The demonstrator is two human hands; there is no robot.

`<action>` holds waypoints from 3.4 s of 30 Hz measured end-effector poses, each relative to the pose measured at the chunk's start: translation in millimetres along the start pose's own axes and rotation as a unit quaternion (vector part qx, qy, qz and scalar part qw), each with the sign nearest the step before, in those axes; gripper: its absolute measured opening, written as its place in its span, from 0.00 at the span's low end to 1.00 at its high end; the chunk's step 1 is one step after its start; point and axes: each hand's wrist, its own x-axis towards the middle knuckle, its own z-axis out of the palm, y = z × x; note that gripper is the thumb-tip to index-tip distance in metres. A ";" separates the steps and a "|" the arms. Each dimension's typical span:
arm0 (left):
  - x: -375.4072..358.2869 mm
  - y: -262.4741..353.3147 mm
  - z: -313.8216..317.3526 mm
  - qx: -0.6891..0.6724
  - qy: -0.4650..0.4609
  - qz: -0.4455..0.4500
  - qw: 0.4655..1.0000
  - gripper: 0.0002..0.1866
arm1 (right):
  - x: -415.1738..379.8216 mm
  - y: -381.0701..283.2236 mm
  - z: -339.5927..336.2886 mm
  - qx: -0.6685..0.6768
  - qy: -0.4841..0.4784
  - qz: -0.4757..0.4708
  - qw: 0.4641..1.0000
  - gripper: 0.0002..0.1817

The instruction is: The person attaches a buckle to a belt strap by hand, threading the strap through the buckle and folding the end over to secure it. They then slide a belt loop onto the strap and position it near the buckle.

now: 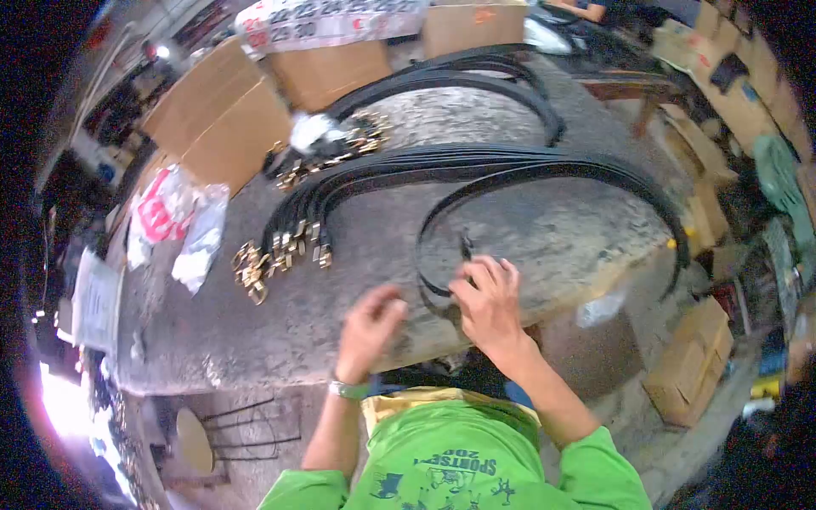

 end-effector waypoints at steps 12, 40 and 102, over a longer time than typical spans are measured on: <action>0.6 -6.7 -27.0 -0.390 -0.082 -0.118 0.910 0.19 | 18.8 -47.5 -0.2 0.068 -0.062 -0.070 0.993 0.24; -24.6 -76.8 -192.0 0.029 0.308 -0.063 0.949 0.13 | 0.9 -36.8 24.8 0.257 -0.120 0.184 0.941 0.17; -31.7 -7.7 6.4 -0.236 -0.035 -0.196 0.951 0.25 | -25.3 -51.0 -4.3 0.192 -0.023 0.023 0.981 0.19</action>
